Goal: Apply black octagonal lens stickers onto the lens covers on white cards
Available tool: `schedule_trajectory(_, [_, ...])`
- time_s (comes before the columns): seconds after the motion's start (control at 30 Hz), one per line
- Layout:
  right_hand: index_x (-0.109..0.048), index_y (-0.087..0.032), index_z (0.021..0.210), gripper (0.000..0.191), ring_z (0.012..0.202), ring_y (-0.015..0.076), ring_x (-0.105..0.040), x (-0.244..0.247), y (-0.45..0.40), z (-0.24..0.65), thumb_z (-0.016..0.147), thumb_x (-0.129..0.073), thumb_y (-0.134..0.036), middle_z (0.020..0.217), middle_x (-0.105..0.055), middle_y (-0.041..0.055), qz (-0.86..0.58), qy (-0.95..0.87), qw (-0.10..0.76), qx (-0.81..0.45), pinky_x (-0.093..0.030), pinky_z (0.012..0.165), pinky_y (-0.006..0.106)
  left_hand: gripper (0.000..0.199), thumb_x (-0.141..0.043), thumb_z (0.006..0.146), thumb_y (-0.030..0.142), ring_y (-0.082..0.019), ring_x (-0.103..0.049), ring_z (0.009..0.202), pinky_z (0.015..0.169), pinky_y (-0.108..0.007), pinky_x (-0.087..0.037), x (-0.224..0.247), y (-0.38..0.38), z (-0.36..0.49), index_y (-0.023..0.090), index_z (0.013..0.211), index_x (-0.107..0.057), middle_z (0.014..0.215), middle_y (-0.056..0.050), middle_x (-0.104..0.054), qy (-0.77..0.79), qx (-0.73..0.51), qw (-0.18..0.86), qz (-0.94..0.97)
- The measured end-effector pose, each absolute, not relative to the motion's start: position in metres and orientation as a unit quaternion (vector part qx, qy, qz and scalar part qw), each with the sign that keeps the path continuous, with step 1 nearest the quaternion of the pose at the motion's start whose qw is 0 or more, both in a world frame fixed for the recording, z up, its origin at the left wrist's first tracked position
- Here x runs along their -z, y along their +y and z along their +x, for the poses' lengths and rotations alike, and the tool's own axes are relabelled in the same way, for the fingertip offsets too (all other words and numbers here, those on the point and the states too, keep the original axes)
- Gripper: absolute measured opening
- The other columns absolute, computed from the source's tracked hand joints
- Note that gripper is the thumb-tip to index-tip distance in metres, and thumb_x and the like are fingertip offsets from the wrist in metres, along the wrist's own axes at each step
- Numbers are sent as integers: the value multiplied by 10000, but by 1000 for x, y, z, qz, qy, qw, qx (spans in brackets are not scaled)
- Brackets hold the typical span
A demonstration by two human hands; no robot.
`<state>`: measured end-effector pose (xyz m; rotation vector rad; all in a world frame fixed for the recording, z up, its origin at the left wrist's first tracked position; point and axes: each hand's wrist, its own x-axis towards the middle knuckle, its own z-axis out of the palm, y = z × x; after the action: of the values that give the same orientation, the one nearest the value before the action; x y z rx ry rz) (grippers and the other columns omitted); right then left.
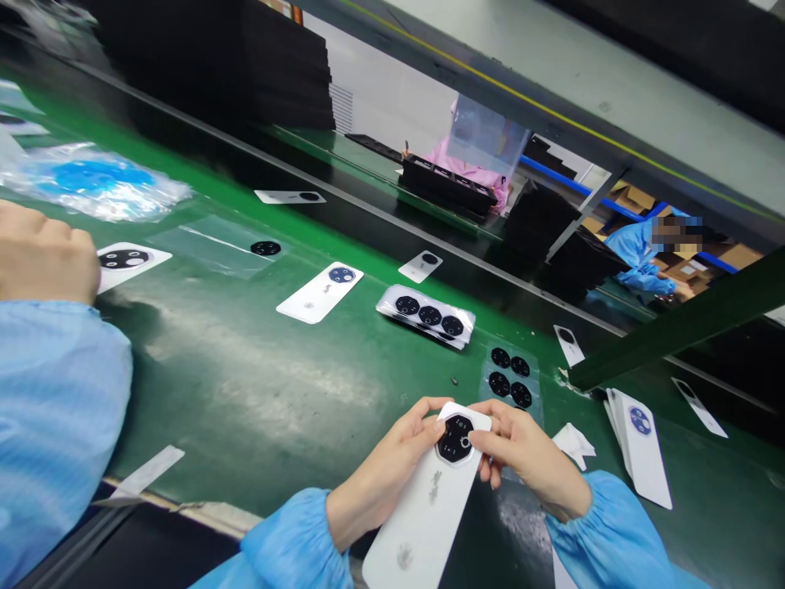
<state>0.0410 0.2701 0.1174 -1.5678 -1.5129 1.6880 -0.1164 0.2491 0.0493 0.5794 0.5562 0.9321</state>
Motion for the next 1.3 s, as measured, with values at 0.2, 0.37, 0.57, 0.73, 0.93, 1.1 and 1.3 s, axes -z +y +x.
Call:
schedule_trajectory(0.2, [-479, -146, 870, 321, 376, 72, -499, -112, 271, 35, 633, -567, -343, 466, -555, -72, -579, -544, 206, -571, -353, 354, 165, 452, -618, 836, 433, -122, -560, 603, 534, -207, -393, -53, 249, -120, 204, 1174, -425, 740, -13, -622, 291, -418, 811, 288])
schedule_trajectory(0.37, [-475, -165, 851, 255, 342, 75, -479, -107, 270, 32, 668, -489, -343, 426, -522, -86, -585, -565, 218, -540, -344, 333, 164, 638, -746, 728, 353, -94, -514, 633, 543, -202, -365, -50, 248, -119, 229, 1230, -372, 924, -26, -616, 294, -398, 795, 351])
schedule_trajectory(0.57, [-454, -188, 848, 249, 317, 87, -480, -106, 269, 33, 720, -418, -398, 408, -545, -70, -585, -575, 204, -535, -348, 335, 175, 647, -736, 714, 335, -114, -507, 626, 540, -214, -340, -52, 249, -119, 190, 1222, -362, 825, -39, -636, 268, -396, 811, 338])
schedule_trajectory(0.73, [-435, -196, 838, 297, 309, 93, -477, -109, 269, 31, 707, -414, -462, 399, -541, -68, -589, -566, 201, -541, -353, 332, 184, 619, -740, 708, 305, -137, -549, 704, 609, -233, -354, -49, 250, -120, 189, 1210, -396, 861, -53, -639, 259, -399, 818, 325])
schedule_trajectory(0.93, [-428, -194, 851, 308, 340, 100, -488, -109, 270, 31, 723, -422, -474, 424, -533, -69, -585, -565, 201, -546, -369, 342, 197, 609, -733, 721, 319, -134, -546, 703, 605, -222, -359, -51, 252, -122, 168, 1203, -394, 818, -52, -638, 233, -397, 824, 330])
schedule_trajectory(1.1, [-453, -183, 894, 308, 478, 87, -542, -113, 272, 38, 717, -588, -395, 601, -578, -52, -554, -570, 185, -578, -388, 414, 192, 701, -726, 728, 353, -111, -538, 649, 560, -215, -387, -52, 250, -122, 225, 1271, -302, 947, -49, -626, 292, -403, 789, 361])
schedule_trajectory(1.3, [-466, -183, 879, 298, 563, 83, -541, -111, 270, 52, 710, -665, -328, 694, -590, -44, -511, -575, 189, -610, -391, 505, 203, 742, -689, 741, 295, -114, -556, 678, 587, -234, -437, -50, 248, -121, 280, 1324, -230, 1063, -34, -581, 314, -395, 751, 425])
